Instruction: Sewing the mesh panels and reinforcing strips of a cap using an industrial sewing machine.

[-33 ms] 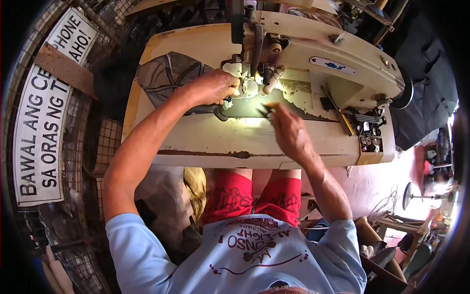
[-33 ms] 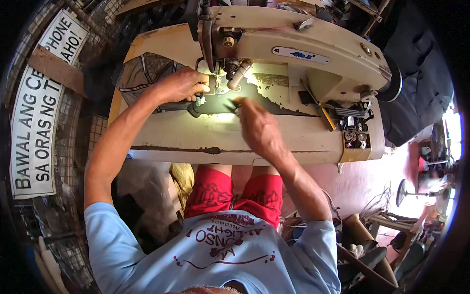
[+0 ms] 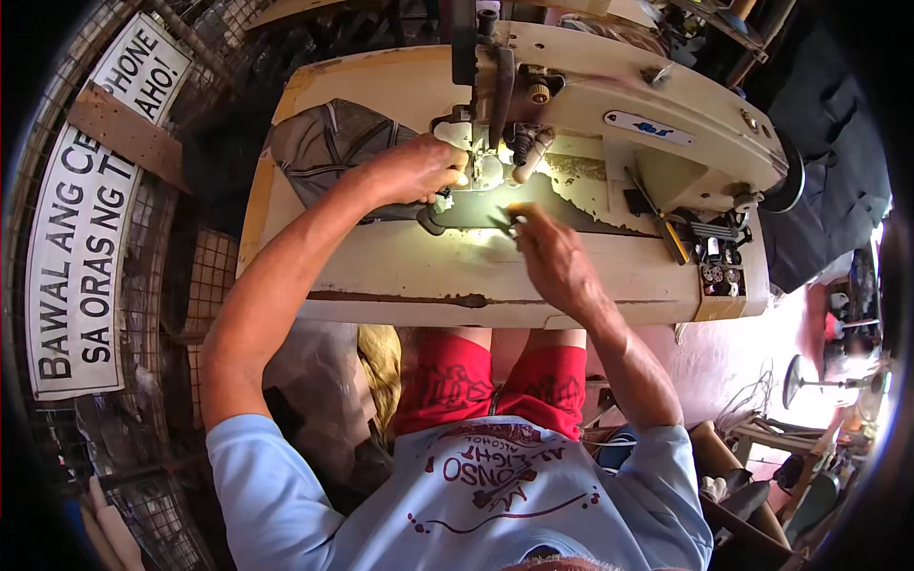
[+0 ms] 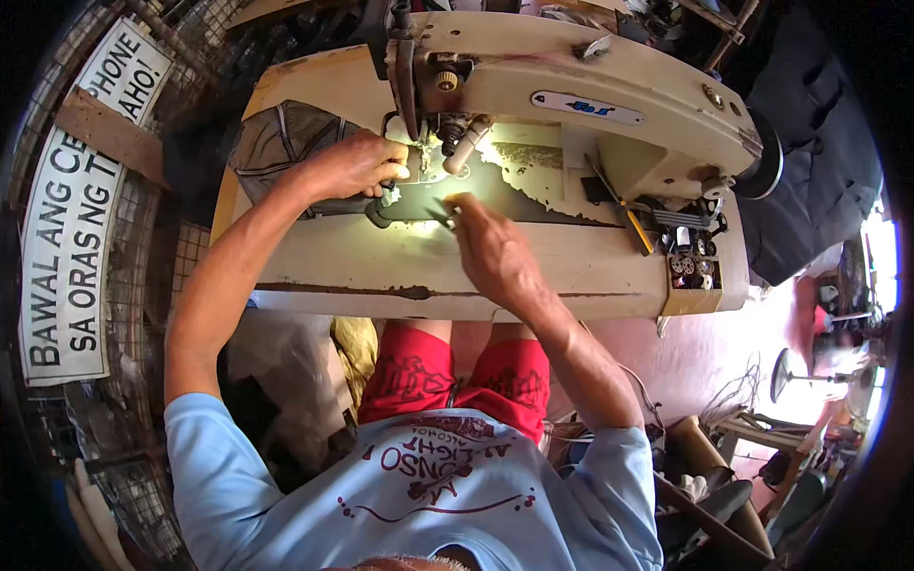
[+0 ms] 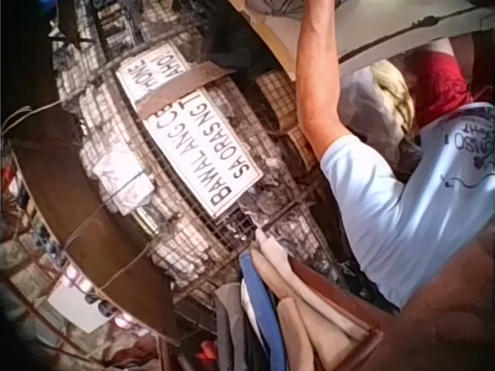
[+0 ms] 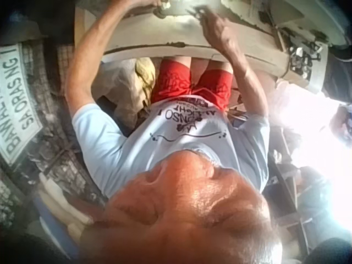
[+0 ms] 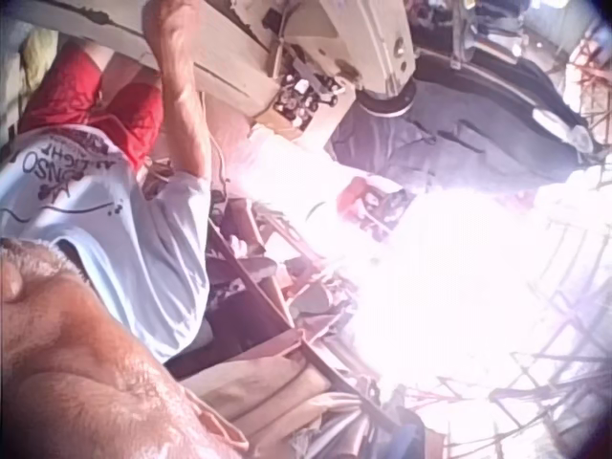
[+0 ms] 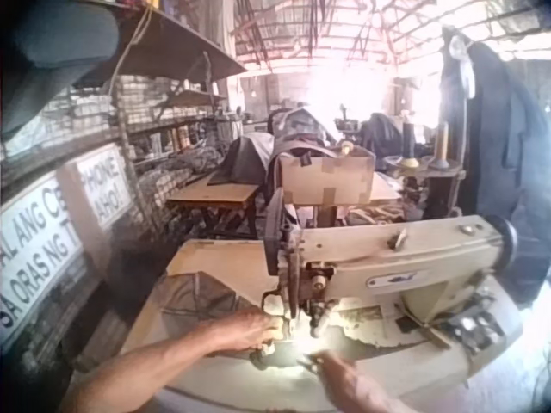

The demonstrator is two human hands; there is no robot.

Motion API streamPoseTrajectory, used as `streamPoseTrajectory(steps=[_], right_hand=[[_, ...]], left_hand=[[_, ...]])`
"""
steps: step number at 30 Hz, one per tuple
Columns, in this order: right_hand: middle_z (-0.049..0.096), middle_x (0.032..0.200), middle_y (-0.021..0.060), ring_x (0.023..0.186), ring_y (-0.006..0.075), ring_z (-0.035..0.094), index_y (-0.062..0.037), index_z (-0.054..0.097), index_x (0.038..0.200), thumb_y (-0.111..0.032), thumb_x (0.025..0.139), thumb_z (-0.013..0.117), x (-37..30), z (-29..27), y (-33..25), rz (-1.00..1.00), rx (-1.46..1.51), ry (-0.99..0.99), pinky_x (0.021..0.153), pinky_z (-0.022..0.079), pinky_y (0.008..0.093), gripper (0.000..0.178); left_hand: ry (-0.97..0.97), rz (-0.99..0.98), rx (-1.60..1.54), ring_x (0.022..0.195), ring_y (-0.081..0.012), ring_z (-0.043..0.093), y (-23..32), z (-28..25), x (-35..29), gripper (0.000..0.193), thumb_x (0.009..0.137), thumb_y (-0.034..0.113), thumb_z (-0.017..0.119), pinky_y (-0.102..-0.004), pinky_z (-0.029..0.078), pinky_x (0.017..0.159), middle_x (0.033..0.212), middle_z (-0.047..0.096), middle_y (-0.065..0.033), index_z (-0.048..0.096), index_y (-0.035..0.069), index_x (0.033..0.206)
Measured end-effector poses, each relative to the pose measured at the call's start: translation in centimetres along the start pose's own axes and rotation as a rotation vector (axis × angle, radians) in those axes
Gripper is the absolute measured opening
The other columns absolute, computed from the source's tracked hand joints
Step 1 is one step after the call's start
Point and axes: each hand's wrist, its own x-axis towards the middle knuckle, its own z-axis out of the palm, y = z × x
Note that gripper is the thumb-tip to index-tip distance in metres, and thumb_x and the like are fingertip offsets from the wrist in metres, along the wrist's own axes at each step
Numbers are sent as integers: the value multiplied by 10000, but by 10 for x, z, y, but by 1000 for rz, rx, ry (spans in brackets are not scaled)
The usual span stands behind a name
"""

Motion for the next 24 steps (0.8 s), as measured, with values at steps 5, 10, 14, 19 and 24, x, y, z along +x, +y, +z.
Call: streamPoseTrajectory(steps=[5, 10, 14, 19, 24], right_hand=[[673, 877, 279, 833, 431, 671, 29, 615, 1110, -218, 945, 676, 30, 27, -2, 160, 23, -66, 716, 515, 483, 303], [680, 871, 278, 822, 395, 693, 52, 655, 1019, -261, 901, 730, 52, 35, 4, 232, 109, -120, 725, 533, 448, 343], [697, 867, 251, 810, 364, 705, 50, 663, 1002, -263, 885, 743, 63, 40, 4, 116, 93, -61, 717, 541, 434, 344], [712, 888, 209, 808, 306, 700, 41, 665, 1014, -276, 885, 753, 66, 46, 6, 123, -12, -31, 733, 544, 401, 354], [710, 901, 172, 793, 244, 673, 30, 658, 1022, -311, 903, 750, 66, 49, 6, 136, 72, 2, 753, 539, 366, 372]], left_hand=[[67, 159, 53, 631, -257, 694, -7, 2, -1, 293, 996, 236, 598, -396, 532, 578, 675, 602, -136, 533, -9, 847], [121, 211, 220, 809, -360, 660, -8, 5, -2, 232, 968, 218, 589, -465, 523, 758, 842, 614, -174, 581, -7, 910], [136, 200, 274, 967, -380, 630, -5, 7, -5, 212, 956, 208, 582, -486, 501, 859, 982, 592, -190, 605, -2, 971], [113, 173, 322, 964, -383, 630, -6, 5, -3, 238, 960, 227, 571, -486, 498, 859, 973, 593, -185, 609, -6, 986], [167, 151, 384, 926, -396, 638, -3, 2, 5, 270, 954, 229, 562, -496, 496, 854, 947, 632, -212, 622, -33, 980]])
